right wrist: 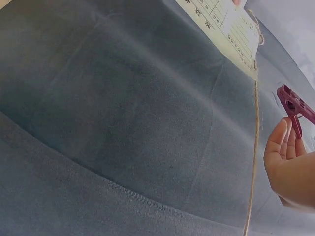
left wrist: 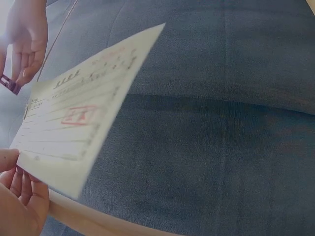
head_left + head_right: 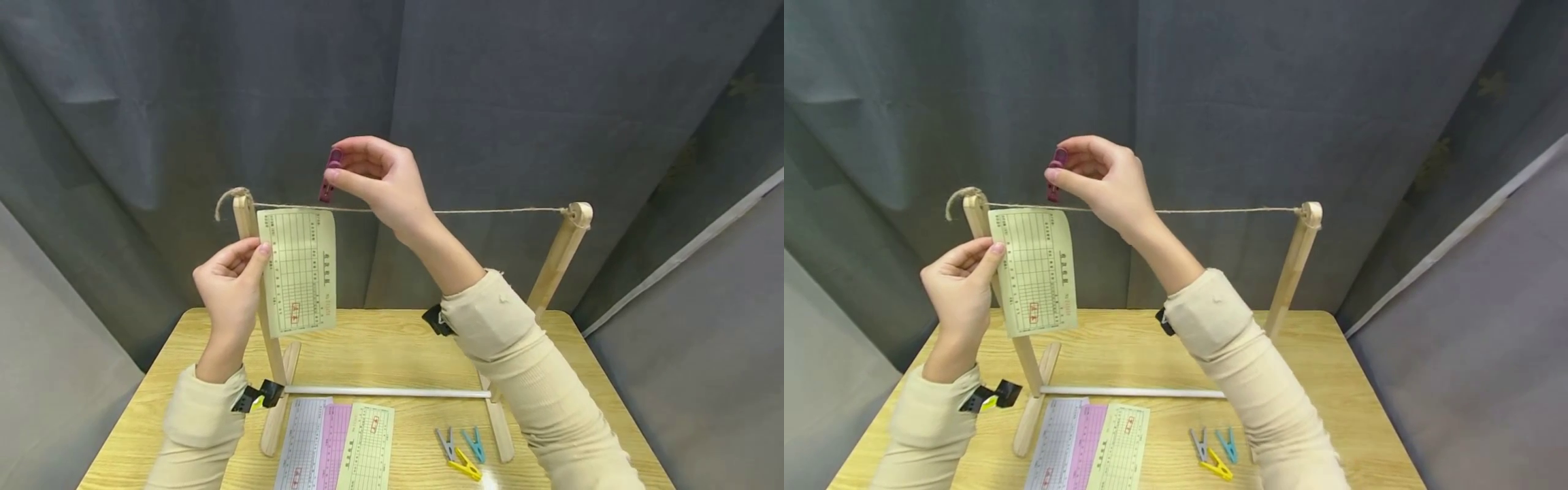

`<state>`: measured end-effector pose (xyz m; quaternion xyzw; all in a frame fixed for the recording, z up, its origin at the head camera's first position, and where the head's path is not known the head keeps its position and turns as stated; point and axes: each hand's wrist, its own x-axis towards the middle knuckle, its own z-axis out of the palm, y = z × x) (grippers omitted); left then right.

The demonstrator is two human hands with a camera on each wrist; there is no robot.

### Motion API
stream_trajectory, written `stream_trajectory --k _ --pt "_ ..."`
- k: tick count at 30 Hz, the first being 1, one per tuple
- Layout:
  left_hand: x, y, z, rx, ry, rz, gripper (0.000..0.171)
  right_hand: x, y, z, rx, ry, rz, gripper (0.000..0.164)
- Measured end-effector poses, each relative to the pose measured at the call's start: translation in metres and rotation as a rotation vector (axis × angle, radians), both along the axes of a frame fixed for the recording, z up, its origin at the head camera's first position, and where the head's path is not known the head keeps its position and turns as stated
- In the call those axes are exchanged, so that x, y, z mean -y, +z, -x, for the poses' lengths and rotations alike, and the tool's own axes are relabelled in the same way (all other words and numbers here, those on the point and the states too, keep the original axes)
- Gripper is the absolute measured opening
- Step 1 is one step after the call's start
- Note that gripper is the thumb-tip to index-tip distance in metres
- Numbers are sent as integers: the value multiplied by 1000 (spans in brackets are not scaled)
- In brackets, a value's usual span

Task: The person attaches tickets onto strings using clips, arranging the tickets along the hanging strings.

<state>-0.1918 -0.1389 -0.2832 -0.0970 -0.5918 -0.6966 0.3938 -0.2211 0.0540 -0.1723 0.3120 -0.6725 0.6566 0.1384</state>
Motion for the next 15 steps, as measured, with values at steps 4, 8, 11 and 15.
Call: stream_trajectory --k 4,8,11,15 --pt "1 0 1 -13 6 7 13 8 1 5 11 8 -57 28" --pt "2 -1 1 -20 13 12 12 16 3 8 57 34 -74 28" --pt "2 -1 1 -25 16 15 10 21 4 8 94 54 -66 27" --pt "2 -2 1 -31 20 23 8 26 5 10 118 63 -56 26"
